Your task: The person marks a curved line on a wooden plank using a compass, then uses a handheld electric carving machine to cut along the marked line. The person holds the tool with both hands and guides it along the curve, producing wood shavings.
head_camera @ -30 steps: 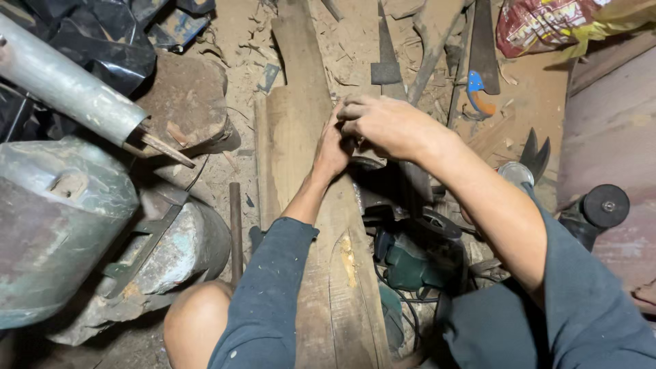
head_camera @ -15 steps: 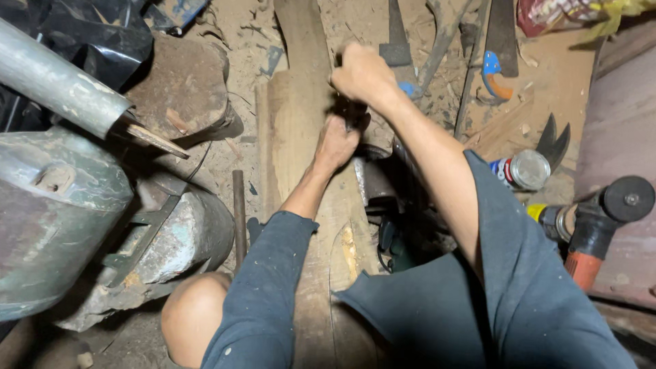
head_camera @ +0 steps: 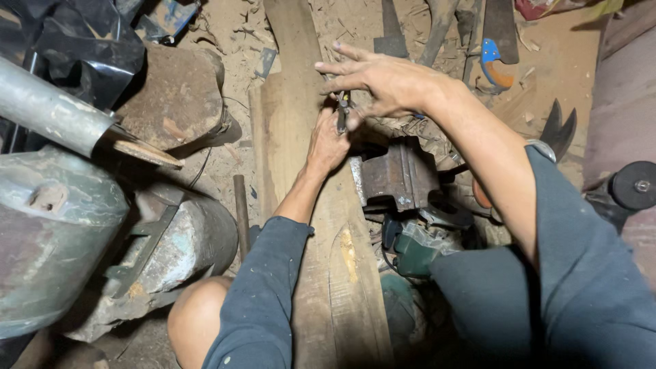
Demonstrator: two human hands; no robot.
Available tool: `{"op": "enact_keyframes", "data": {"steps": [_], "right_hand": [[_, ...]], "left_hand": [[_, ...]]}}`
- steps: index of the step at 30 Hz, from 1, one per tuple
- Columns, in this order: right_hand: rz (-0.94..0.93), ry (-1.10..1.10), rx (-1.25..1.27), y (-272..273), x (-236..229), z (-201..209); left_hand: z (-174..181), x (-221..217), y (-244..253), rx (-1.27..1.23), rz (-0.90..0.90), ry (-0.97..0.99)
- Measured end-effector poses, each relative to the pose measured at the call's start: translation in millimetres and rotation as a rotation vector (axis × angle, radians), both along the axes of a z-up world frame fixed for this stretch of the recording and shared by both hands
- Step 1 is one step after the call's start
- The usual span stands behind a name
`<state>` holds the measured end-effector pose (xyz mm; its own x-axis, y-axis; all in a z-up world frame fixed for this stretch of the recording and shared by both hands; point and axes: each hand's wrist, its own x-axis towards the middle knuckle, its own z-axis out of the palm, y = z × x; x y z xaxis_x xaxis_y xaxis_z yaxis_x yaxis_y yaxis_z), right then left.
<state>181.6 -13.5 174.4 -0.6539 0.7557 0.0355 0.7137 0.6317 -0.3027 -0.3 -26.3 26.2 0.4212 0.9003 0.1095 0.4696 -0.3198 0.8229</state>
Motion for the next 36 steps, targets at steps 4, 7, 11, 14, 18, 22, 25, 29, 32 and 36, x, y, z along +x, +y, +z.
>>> {"op": "enact_keyframes", "data": {"steps": [4,7,11,14,18,22,25,29,32,36], "right_hand": [[0.080,-0.058,0.389,-9,-5,-3],[-0.155,-0.159,0.221,-28,-18,1],[-0.371,-0.112,0.564,-59,-44,-3],[-0.402,-0.052,0.574,-61,-45,-9],[-0.369,-0.086,0.371,-46,-39,-22],[-0.326,-0.019,0.214,-33,-37,-28],[-0.282,0.009,0.172,-31,-35,-24],[-0.171,0.134,0.259,-29,-28,-4],[-0.281,0.170,0.097,-41,-32,0],[-0.815,0.430,-0.105,-62,-72,-18]], "left_hand": [[3,-3,0,0.195,-0.064,-0.181],[7,-9,3,0.215,-0.116,-0.281],[12,-6,-2,0.085,-0.162,-0.470],[26,-5,-3,-0.101,-0.209,-0.490],[49,-40,18,-0.470,-0.521,-0.282],[56,-65,65,-0.851,-0.456,-0.359],[38,-41,83,-0.883,-0.169,-0.659],[-1,-5,83,-0.850,-0.091,-0.801],[-24,12,84,-0.842,-0.116,-0.797],[-26,29,103,-0.784,-0.163,-0.810]]}}
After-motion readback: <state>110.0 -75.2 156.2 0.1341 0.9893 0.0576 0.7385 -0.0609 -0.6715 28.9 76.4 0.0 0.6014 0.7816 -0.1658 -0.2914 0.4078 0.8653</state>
